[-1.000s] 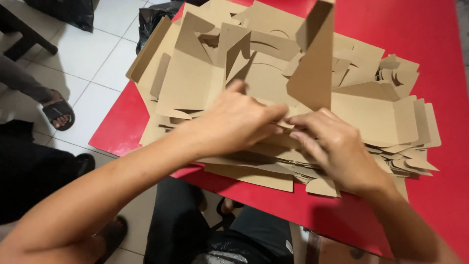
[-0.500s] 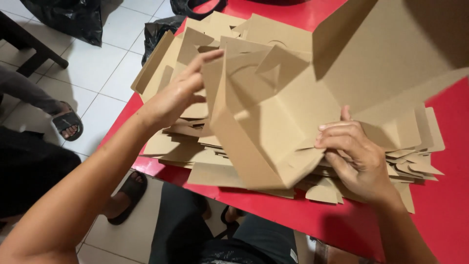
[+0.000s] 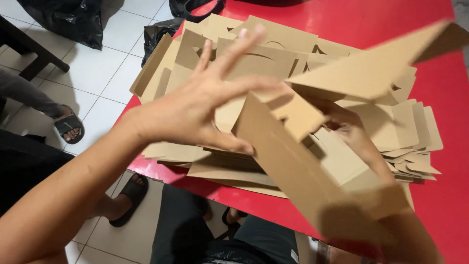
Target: Folding flat cardboard templates into 3D boxes on a red table.
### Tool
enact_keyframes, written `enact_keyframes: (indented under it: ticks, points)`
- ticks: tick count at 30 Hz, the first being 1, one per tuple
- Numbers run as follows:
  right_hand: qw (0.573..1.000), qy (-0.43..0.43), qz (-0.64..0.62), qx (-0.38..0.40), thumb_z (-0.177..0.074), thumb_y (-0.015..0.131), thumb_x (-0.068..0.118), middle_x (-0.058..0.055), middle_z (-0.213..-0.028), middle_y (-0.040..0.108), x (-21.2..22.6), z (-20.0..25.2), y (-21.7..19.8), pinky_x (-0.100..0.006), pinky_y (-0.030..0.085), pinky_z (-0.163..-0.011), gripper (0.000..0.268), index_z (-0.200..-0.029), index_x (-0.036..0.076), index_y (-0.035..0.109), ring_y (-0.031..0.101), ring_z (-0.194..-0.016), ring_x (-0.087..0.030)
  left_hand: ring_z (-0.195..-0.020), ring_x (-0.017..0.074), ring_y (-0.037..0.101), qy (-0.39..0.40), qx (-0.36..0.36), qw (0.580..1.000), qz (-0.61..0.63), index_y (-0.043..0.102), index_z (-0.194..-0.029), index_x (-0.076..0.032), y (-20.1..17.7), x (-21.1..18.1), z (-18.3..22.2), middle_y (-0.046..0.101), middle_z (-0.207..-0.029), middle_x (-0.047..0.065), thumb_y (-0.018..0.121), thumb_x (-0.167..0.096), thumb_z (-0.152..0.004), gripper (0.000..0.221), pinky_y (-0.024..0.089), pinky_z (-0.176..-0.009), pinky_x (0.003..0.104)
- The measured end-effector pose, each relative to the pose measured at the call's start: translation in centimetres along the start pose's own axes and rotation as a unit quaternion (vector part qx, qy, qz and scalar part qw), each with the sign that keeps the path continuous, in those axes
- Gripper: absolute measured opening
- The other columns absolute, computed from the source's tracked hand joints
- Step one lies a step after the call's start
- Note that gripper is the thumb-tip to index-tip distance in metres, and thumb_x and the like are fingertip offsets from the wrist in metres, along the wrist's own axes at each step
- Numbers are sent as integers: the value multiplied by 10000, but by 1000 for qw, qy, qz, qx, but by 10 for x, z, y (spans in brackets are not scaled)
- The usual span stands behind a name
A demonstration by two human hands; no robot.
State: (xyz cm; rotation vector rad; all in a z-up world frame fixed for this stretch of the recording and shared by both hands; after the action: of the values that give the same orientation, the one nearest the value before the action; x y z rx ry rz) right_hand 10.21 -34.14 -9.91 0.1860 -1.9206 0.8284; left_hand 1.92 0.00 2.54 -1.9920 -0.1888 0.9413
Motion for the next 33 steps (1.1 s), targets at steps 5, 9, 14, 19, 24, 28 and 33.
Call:
enact_keyframes:
  ticks: [5,9,14,19,24,28,33]
  points:
    - [987,158,2,-35,-724,745,114,-55,-1004,733,54,-6,12,-285,509,-896,218,-935,71,709,681,-946,-143,-1604,398,167,93,-60,992,56,443,-661,-121,10,-6,-4,381,-1629,130,776,-282,-940,463,-117,-1264,706]
    - [998,58,33,-17,-1041,544,175,-118,-1265,709,-2,2,-36,-374,449,-1164,286,-1257,26,657,652,-1247,-255,-1505,414,409,110,-138,984,-5,750,-940,-176,17,12,5,553,-1383,123,682,-204,-1011,103,72,-1254,727]
    - [952,186,-63,-236,-920,370,97,-250,-1260,698,78,7,-33,-381,589,-930,409,-1121,-104,664,691,-1178,-326,-1367,407,579,124,-216,963,-108,584,-1084,-63,30,4,11,606,-1184,127,768,-62,-967,218,197,-1231,736]
    - [975,153,-57,-150,-886,606,188,-145,-1219,659,54,37,-35,-354,541,-1009,348,-1157,-30,627,673,-1263,-276,-1132,349,631,67,-228,971,-15,644,-1107,-60,47,14,18,616,-1172,135,688,-112,-1007,120,427,-1002,523]
    - [973,95,-113,-179,-890,756,264,46,-890,680,36,47,-42,-179,461,-488,232,-1052,127,662,618,-689,-24,-783,132,585,-61,-174,978,99,658,-788,-123,23,-12,15,615,-798,-23,742,-305,-933,247,479,-783,293]
    - [989,6,-116,-96,-814,783,306,-63,-1142,723,61,33,-28,-433,544,-1108,298,-1023,112,695,693,-1147,-227,-638,103,540,-12,-117,992,42,563,-1018,-137,4,-34,-1,620,-712,-46,728,-430,-895,358,462,-634,272]
    - [992,-16,-102,-65,-841,765,323,-76,-1143,684,72,38,-32,-537,483,-1213,296,-1047,127,684,660,-1299,-336,-519,237,382,60,-89,993,-53,413,-742,-90,6,-38,-18,499,-637,42,732,-247,-1012,447,319,-525,350]
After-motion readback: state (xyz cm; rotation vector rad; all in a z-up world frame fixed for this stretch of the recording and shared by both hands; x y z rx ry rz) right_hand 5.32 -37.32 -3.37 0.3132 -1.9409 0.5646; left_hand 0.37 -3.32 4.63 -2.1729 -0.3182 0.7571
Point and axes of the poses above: each hand's wrist, its own z-axis away from the middle knuckle, its own y-axis out of the palm, x = y × z, the point moved 2 cm from there along -z, towards the middle knuckle
